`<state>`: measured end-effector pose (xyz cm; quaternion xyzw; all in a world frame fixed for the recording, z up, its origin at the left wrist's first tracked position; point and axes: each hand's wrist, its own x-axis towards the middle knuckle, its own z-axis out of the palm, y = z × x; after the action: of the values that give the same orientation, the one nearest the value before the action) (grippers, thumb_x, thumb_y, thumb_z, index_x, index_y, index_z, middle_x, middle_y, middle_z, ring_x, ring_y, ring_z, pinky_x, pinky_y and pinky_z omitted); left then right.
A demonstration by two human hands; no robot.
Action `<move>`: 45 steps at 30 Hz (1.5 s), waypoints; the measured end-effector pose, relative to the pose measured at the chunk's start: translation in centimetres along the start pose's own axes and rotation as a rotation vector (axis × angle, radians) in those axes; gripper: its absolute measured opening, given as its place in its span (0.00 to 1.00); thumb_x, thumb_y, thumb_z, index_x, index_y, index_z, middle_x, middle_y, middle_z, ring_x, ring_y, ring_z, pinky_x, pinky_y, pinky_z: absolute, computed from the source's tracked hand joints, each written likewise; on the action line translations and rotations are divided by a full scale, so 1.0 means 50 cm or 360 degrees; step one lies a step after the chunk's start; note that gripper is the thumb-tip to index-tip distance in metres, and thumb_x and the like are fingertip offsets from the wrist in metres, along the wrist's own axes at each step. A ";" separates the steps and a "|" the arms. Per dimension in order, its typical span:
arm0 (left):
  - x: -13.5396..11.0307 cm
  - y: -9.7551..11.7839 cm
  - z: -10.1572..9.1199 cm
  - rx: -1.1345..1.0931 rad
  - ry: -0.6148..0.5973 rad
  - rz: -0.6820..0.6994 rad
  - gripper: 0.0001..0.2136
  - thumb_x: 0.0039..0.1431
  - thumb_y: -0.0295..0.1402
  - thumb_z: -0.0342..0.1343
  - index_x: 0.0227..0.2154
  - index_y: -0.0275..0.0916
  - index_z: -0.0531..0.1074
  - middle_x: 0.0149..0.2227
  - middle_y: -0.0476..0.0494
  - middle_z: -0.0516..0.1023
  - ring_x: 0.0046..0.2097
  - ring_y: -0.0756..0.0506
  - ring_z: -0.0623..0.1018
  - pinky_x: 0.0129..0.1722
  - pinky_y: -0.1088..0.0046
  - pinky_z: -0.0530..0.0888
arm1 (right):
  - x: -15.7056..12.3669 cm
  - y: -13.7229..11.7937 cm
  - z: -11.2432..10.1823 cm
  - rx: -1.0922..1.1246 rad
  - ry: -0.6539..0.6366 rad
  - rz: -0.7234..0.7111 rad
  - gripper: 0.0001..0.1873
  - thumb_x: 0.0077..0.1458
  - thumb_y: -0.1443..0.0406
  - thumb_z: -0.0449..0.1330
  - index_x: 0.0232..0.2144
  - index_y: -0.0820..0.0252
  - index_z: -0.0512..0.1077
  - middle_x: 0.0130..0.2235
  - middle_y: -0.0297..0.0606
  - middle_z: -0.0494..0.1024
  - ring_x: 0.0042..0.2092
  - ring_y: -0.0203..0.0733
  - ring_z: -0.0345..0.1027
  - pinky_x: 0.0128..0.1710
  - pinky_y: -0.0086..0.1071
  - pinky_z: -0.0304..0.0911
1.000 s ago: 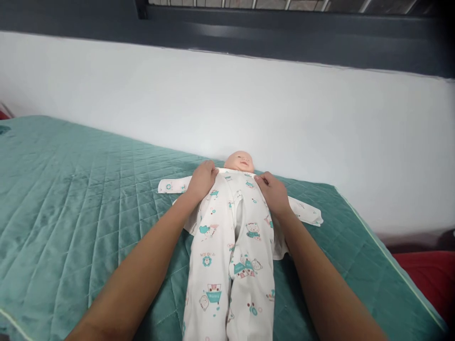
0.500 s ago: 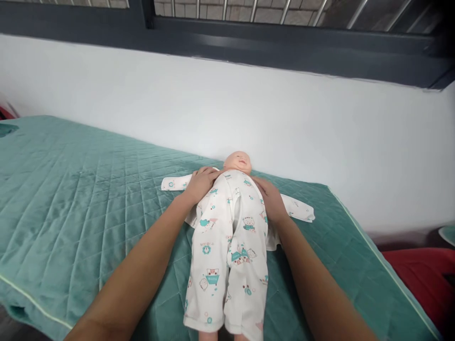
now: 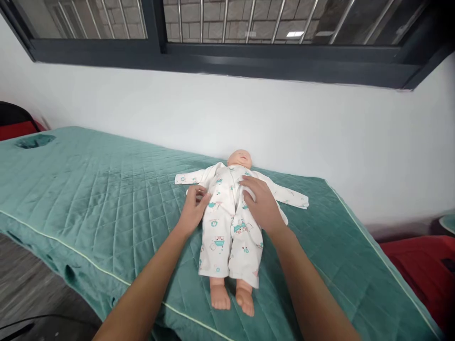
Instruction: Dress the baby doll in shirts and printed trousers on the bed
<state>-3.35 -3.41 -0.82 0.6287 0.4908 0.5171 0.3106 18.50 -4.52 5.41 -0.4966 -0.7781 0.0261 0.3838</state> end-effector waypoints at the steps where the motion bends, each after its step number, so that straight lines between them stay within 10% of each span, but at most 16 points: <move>1: -0.018 0.007 -0.003 -0.0069 -0.0068 -0.0063 0.14 0.62 0.44 0.51 0.44 0.42 0.63 0.43 0.46 0.70 0.41 0.48 0.71 0.42 0.72 0.70 | 0.004 0.000 0.002 -0.0037 -0.0033 -0.0015 0.18 0.58 0.70 0.50 0.47 0.51 0.72 0.57 0.38 0.71 0.60 0.49 0.61 0.61 0.50 0.55; 6: -0.061 0.031 -0.009 -0.0121 -0.0371 -0.0133 0.14 0.62 0.46 0.51 0.34 0.40 0.65 0.31 0.52 0.66 0.32 0.51 0.65 0.32 0.75 0.64 | 0.010 -0.004 0.011 -0.0252 -0.0073 -0.0094 0.19 0.57 0.72 0.49 0.45 0.53 0.73 0.57 0.39 0.71 0.58 0.51 0.62 0.58 0.50 0.56; 21: -0.055 0.025 -0.021 -0.0349 -0.0098 -0.0323 0.11 0.56 0.37 0.55 0.24 0.39 0.60 0.25 0.54 0.58 0.28 0.52 0.60 0.29 0.75 0.58 | -0.015 0.017 0.015 0.0176 0.0055 0.0009 0.13 0.60 0.71 0.49 0.42 0.54 0.70 0.57 0.40 0.68 0.61 0.47 0.58 0.62 0.48 0.53; 30: -0.122 0.030 -0.028 0.0217 0.0320 -0.0073 0.03 0.59 0.32 0.53 0.34 0.40 0.65 0.32 0.51 0.67 0.34 0.50 0.68 0.36 0.72 0.66 | -0.173 -0.124 -0.017 0.0483 -0.0166 0.0101 0.13 0.62 0.68 0.53 0.47 0.51 0.69 0.57 0.38 0.69 0.61 0.43 0.59 0.61 0.45 0.56; 38: -0.325 0.082 -0.059 0.0423 -0.0262 0.0307 0.14 0.61 0.23 0.48 0.48 0.42 0.67 0.49 0.42 0.69 0.51 0.44 0.69 0.50 0.64 0.68 | -0.289 -0.197 -0.062 0.0397 -0.0565 0.0237 0.16 0.59 0.69 0.55 0.48 0.49 0.66 0.53 0.35 0.72 0.59 0.43 0.61 0.66 0.52 0.42; 45: -0.326 0.092 -0.051 0.0940 -0.0295 0.0658 0.12 0.64 0.25 0.47 0.48 0.40 0.69 0.47 0.41 0.73 0.47 0.42 0.71 0.46 0.62 0.69 | -0.281 -0.246 -0.045 0.0015 -0.0576 0.0266 0.19 0.53 0.76 0.53 0.44 0.51 0.67 0.46 0.32 0.75 0.52 0.42 0.66 0.64 0.54 0.38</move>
<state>-4.16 -20.52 -1.63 0.8211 0.4514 0.3460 0.0478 13.60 -22.64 4.15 -0.5450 -0.7902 0.1504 0.2365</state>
